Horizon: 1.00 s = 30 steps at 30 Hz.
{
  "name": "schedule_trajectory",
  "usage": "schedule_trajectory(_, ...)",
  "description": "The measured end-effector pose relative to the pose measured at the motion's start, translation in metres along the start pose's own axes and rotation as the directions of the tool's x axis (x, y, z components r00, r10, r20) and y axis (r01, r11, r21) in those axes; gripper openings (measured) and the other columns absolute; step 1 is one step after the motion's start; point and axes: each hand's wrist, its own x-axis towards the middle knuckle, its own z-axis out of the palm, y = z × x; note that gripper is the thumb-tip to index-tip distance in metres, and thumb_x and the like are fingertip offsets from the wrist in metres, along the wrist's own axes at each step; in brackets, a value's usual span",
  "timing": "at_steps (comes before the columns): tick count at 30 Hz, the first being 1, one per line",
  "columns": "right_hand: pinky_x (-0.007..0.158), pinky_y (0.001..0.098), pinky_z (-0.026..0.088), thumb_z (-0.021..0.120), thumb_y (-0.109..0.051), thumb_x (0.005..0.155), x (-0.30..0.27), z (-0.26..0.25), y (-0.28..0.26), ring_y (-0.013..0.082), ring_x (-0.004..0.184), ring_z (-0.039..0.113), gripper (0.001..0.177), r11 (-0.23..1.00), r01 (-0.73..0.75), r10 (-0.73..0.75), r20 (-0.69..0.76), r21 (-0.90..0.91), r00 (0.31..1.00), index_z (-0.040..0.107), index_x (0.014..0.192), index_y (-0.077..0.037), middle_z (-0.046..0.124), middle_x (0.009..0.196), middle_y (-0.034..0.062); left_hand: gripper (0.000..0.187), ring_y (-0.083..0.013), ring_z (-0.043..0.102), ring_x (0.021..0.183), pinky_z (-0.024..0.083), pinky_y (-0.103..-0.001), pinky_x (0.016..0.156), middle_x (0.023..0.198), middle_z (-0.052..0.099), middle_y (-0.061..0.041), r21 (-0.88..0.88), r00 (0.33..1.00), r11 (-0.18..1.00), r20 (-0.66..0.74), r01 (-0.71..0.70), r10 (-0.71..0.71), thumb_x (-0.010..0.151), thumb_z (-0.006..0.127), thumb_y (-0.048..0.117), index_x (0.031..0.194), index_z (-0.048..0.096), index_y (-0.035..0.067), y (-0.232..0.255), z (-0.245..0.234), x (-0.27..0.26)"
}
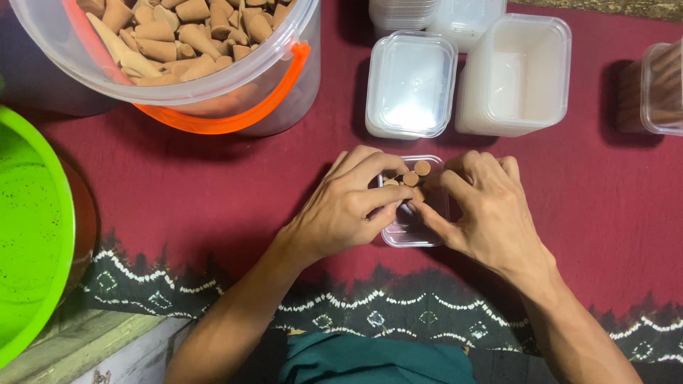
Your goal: Packing incense cones from a large storage bucket into small individual plastic containers.
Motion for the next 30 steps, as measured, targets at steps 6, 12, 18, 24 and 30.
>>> schedule_trajectory(6, 0.077, 0.0424, 0.034, 0.071, -0.043, 0.098, -0.002, 0.004, 0.005, 0.0254, 0.076, 0.045, 0.041, 1.000, 0.017, -0.017, -0.001, -0.014, 1.000, 0.057, 0.083, -0.008, 0.045, 0.086, 0.0078, 0.022, -0.0328, 0.056, 0.113, 0.047, -0.046, 0.084, 0.127, 0.059, -0.012, 0.105, 0.998, 0.994, 0.054, 0.023, -0.029, 0.089, 0.069, 0.001, 0.107, 0.076, 0.014, -0.002, 0.004, -0.005)
schedule_trajectory(12, 0.078, 0.0421, 0.034, 0.072, -0.044, 0.097, -0.003, 0.002, 0.005, 0.0260, 0.077, 0.045, 0.040, 1.000, 0.011, -0.011, 0.012, -0.017, 1.000, 0.058, 0.088, -0.007, 0.045, 0.087, 0.0084, 0.026, -0.0328, 0.054, 0.119, 0.048, -0.048, 0.088, 0.133, 0.058, -0.012, 0.127, 0.997, 0.992, 0.070, 0.018, -0.028, 0.088, 0.072, 0.003, 0.111, 0.076, 0.014, -0.005, 0.006, -0.007)
schedule_trajectory(18, 0.080, 0.0407, 0.036, 0.072, -0.044, 0.095, -0.008, 0.000, 0.011, 0.0249, 0.081, 0.048, 0.039, 1.000, 0.010, -0.011, 0.042, 0.008, 0.999, 0.063, 0.097, -0.006, 0.052, 0.093, 0.0110, 0.025, -0.0324, 0.054, 0.119, 0.048, -0.048, 0.087, 0.133, 0.058, -0.011, 0.129, 0.997, 0.991, 0.077, 0.022, -0.032, 0.088, 0.072, 0.004, 0.111, 0.077, 0.013, -0.004, 0.006, -0.007)
schedule_trajectory(24, 0.078, 0.0393, 0.037, 0.076, -0.034, 0.092, -0.006, -0.006, 0.014, 0.0252, 0.077, 0.051, 0.031, 0.999, -0.013, 0.011, 0.037, 0.046, 0.999, 0.068, 0.106, -0.008, 0.058, 0.103, 0.0096, 0.030, -0.0310, 0.055, 0.117, 0.048, -0.045, 0.085, 0.135, 0.059, -0.009, 0.141, 0.996, 0.990, 0.082, 0.022, -0.034, 0.089, 0.071, 0.001, 0.114, 0.076, 0.016, -0.002, 0.005, -0.005)
schedule_trajectory(30, 0.077, 0.0384, 0.036, 0.076, -0.031, 0.092, -0.005, -0.009, 0.012, 0.0235, 0.082, 0.053, 0.027, 0.996, -0.014, 0.010, 0.049, 0.085, 0.999, 0.068, 0.107, -0.009, 0.058, 0.103, 0.0079, 0.029, -0.0311, 0.055, 0.116, 0.049, -0.045, 0.087, 0.134, 0.060, -0.009, 0.126, 0.997, 0.992, 0.075, 0.024, -0.033, 0.090, 0.071, 0.001, 0.114, 0.076, 0.016, -0.002, 0.006, -0.005)
